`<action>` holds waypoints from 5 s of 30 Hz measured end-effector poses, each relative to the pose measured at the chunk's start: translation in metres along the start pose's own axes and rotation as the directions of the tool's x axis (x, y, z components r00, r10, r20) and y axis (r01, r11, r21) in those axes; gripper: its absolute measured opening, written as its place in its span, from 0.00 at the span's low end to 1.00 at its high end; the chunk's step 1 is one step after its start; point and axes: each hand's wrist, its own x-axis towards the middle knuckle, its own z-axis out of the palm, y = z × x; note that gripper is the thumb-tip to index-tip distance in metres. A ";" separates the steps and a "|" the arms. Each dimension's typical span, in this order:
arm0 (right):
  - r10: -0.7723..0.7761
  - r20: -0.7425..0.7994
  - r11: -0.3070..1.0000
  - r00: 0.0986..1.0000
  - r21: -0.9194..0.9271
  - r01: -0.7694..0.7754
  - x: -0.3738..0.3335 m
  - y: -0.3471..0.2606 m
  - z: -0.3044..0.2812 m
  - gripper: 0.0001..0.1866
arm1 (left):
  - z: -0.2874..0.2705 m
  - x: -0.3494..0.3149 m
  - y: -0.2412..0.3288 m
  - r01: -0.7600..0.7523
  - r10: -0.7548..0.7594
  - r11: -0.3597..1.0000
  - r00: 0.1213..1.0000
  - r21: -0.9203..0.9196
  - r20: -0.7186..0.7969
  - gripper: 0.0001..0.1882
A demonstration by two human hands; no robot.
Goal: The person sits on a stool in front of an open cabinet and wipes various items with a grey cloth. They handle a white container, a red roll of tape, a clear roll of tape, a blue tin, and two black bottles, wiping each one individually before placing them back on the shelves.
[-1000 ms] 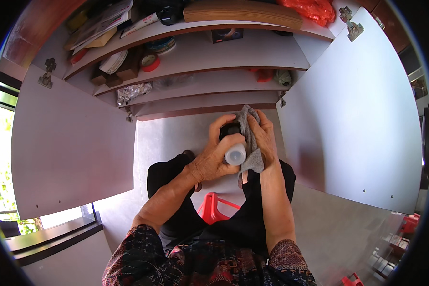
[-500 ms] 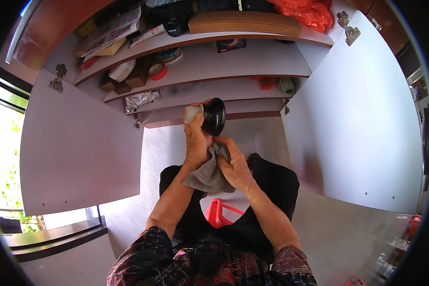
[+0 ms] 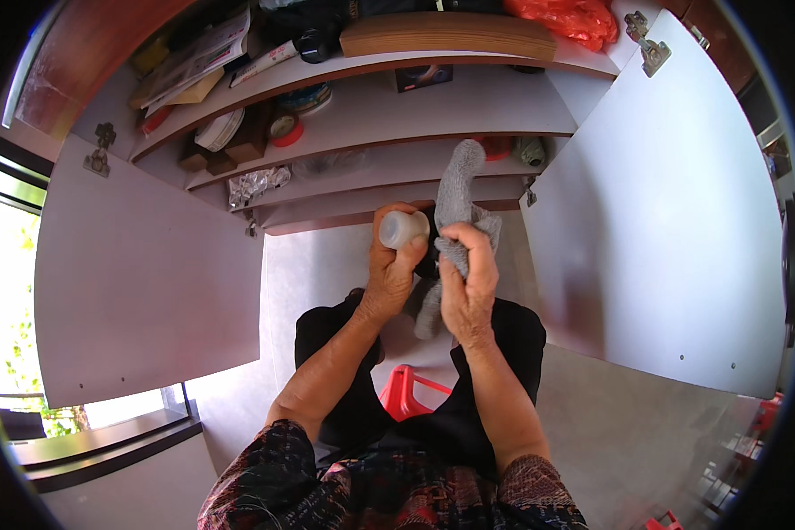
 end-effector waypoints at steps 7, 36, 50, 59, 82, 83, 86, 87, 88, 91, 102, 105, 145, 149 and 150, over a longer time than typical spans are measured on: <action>0.573 0.196 0.388 0.795 0.790 -0.475 0.032 0.004 -0.012 0.13 | 0.005 -0.006 0.009 -0.102 0.089 0.986 0.991 0.135 0.103 0.20; -0.050 0.220 0.931 0.974 -0.344 0.126 -0.001 0.000 -0.005 0.34 | -0.015 0.009 -0.063 -0.119 0.123 0.989 0.991 0.088 -0.043 0.16; 0.308 0.491 0.855 0.815 -0.518 -0.010 -0.024 0.027 -0.048 0.25 | 0.081 0.107 -0.029 -0.168 0.145 0.952 0.984 0.257 0.108 0.17; 0.294 0.510 0.867 0.808 -0.497 -0.002 -0.021 0.031 -0.054 0.22 | 0.071 0.179 -0.059 -0.313 0.356 0.855 0.934 0.414 -0.029 0.17; 0.237 0.544 0.865 0.805 -0.495 0.079 -0.023 0.031 -0.050 0.23 | -0.075 0.250 -0.052 -0.231 0.629 0.519 0.755 0.823 -0.184 0.30; 0.240 0.549 0.867 0.801 -0.492 0.077 -0.023 0.031 -0.050 0.23 | -0.075 0.248 -0.052 -0.271 0.676 0.467 0.723 0.842 -0.142 0.31; 0.283 0.535 0.863 0.796 -0.504 0.032 -0.024 0.033 -0.053 0.22 | -0.037 0.215 -0.049 -0.206 0.745 0.294 0.661 0.933 -0.089 0.34; 0.290 0.534 0.861 0.794 -0.509 0.027 -0.023 0.033 -0.055 0.22 | -0.019 0.201 -0.046 -0.147 0.763 0.226 0.641 0.963 -0.081 0.35; 0.292 0.537 0.861 0.791 -0.508 0.026 -0.023 0.032 -0.055 0.22 | -0.007 0.192 -0.047 -0.218 0.739 0.199 0.674 0.956 0.000 0.34; 0.302 0.539 0.851 0.786 -0.524 0.031 -0.025 0.033 -0.057 0.21 | 0.036 0.186 -0.059 -0.448 0.644 0.151 0.721 0.881 0.256 0.32; 0.287 0.567 0.861 0.772 -0.505 0.051 -0.022 0.043 -0.050 0.24 | 0.125 0.320 -0.099 -0.344 -0.079 0.142 0.931 0.928 0.357 0.29; 0.290 0.583 0.881 0.759 -0.472 0.026 -0.023 0.047 -0.051 0.28 | 0.134 0.330 -0.109 -0.245 -0.129 0.209 0.953 0.947 0.275 0.30; 0.313 0.518 0.876 0.796 -0.482 -0.031 -0.018 0.019 -0.060 0.30 | 0.108 0.271 -0.086 -0.163 0.015 0.752 0.973 0.638 0.231 0.41; 0.086 0.205 0.934 0.975 -0.358 -0.007 -0.010 0.029 -0.059 0.29 | 0.096 0.226 -0.067 -0.176 0.064 0.805 0.975 0.567 0.212 0.36; 0.126 0.099 0.967 0.987 -0.233 -0.100 -0.006 0.027 -0.060 0.28 | 0.092 0.212 -0.062 -0.166 0.057 0.811 0.977 0.561 0.206 0.35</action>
